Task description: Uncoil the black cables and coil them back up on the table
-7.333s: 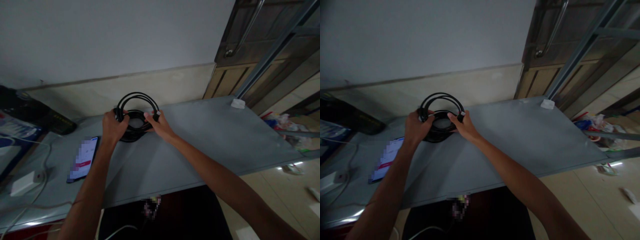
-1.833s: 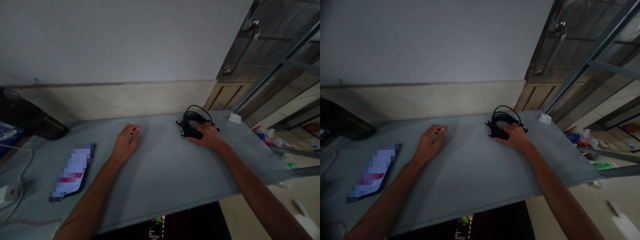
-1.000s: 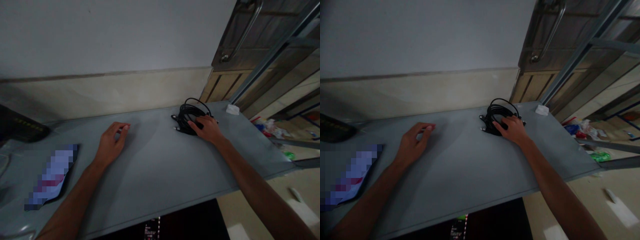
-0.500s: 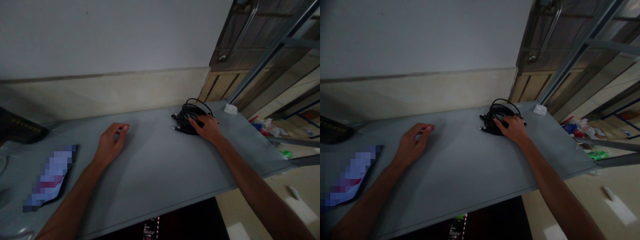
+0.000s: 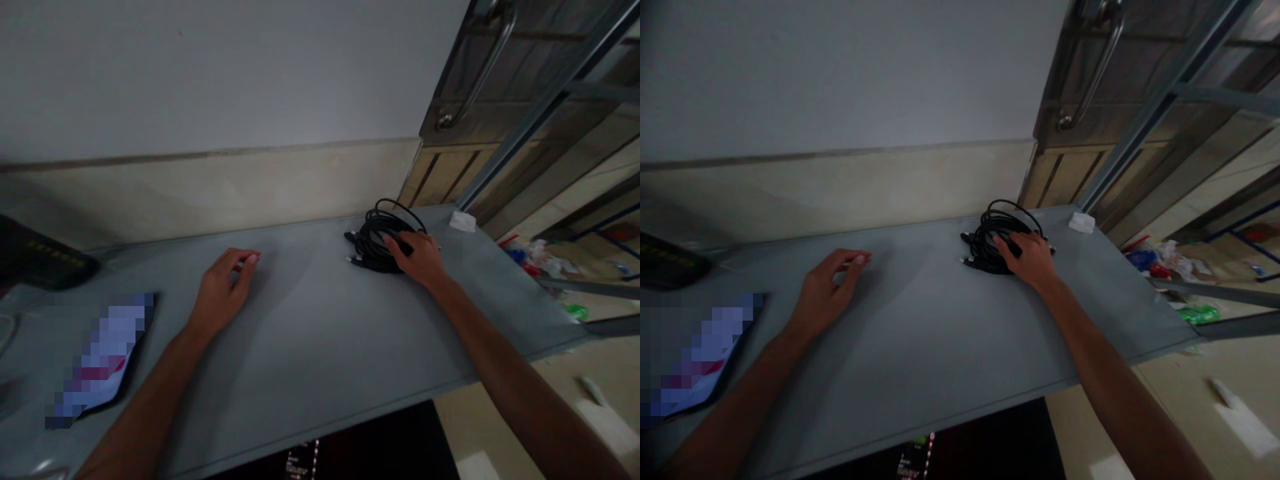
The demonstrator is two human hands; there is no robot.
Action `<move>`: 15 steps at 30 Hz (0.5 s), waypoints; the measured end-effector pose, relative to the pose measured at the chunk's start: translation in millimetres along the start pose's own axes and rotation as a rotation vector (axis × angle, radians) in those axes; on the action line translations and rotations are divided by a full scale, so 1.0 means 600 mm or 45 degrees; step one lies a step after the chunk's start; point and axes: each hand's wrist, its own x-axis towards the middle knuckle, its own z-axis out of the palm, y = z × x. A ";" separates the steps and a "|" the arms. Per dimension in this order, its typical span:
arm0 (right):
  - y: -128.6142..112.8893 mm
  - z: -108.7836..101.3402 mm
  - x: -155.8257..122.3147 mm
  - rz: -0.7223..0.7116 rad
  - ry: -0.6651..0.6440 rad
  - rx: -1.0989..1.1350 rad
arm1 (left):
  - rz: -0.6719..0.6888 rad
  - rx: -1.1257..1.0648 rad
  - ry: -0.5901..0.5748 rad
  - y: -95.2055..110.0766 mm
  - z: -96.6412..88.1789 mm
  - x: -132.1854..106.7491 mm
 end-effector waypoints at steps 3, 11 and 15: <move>-0.001 -0.004 0.002 0.014 0.025 0.049 | 0.006 0.005 0.011 -0.003 0.001 0.000; -0.007 -0.022 0.007 0.275 0.258 0.194 | 0.018 -0.019 0.008 -0.004 0.000 0.002; -0.010 -0.039 0.009 0.353 0.413 0.260 | 0.002 -0.041 0.006 -0.004 -0.001 0.002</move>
